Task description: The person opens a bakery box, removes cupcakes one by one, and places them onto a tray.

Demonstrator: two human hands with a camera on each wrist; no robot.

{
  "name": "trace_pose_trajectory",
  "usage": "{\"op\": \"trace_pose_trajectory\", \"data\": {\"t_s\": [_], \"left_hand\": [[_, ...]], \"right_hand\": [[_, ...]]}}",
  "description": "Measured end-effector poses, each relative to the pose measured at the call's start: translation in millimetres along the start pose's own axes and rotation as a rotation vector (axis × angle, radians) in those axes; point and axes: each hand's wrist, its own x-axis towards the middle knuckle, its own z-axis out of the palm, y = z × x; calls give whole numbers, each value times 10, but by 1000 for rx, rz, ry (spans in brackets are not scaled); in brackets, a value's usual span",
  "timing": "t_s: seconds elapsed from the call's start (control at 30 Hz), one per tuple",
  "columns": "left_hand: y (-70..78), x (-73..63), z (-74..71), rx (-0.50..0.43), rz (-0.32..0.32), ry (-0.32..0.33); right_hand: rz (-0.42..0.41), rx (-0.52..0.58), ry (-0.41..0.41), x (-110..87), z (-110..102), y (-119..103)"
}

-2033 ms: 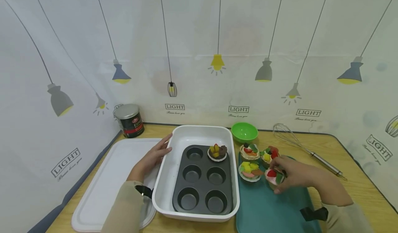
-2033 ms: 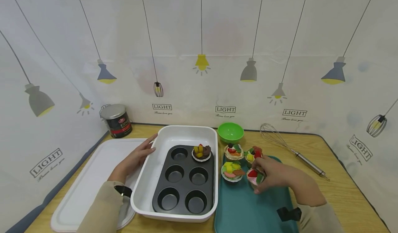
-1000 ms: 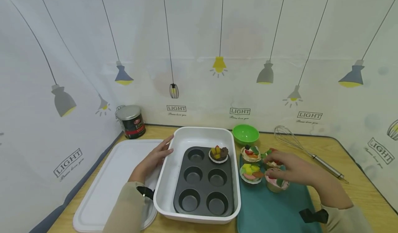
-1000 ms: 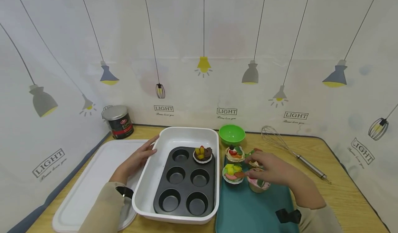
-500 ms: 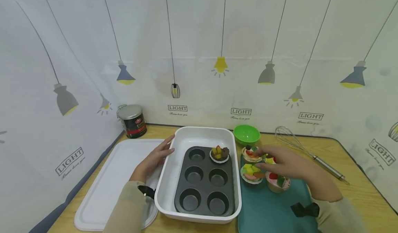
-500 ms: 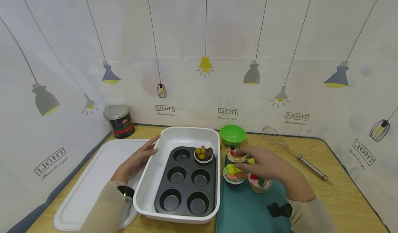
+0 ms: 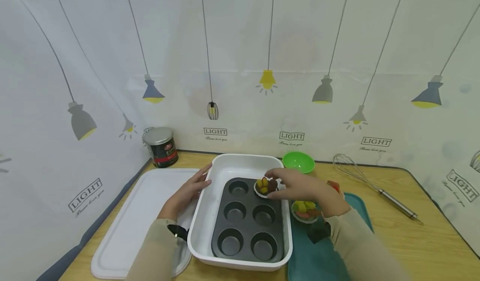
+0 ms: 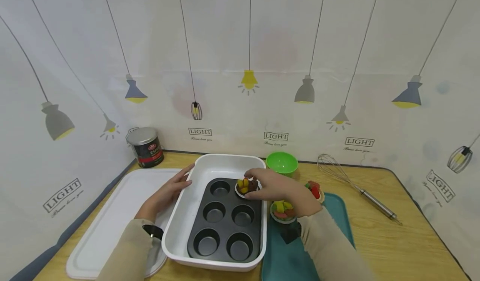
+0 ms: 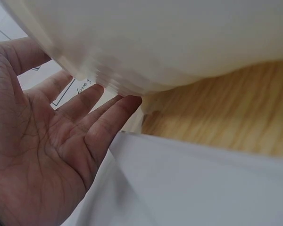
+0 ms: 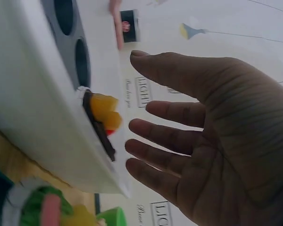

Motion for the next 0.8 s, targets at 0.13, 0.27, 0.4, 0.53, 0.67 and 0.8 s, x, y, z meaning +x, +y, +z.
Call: {"op": "trace_pose_trajectory", "data": {"t_s": [0.13,0.27,0.4,0.53,0.67,0.8], "left_hand": [[2,1,5,7,11,-13],[7,-8,1,9,18,-18],[10,-10,2,2,14,-18],[11,-16,1,-4,12,-17],[11,-23,0,-10,7,-8],[7,-19,-3,-11,11,-14]], "right_hand": [[16,-17,-2,187,130,59],[49,-55,5,291,208,108],[93,-81,3,352,251,142],[170,-139,-14,415,305,179],[224,-210,-47,455,346,179],[229,-237,-57,469,347,166]]}}
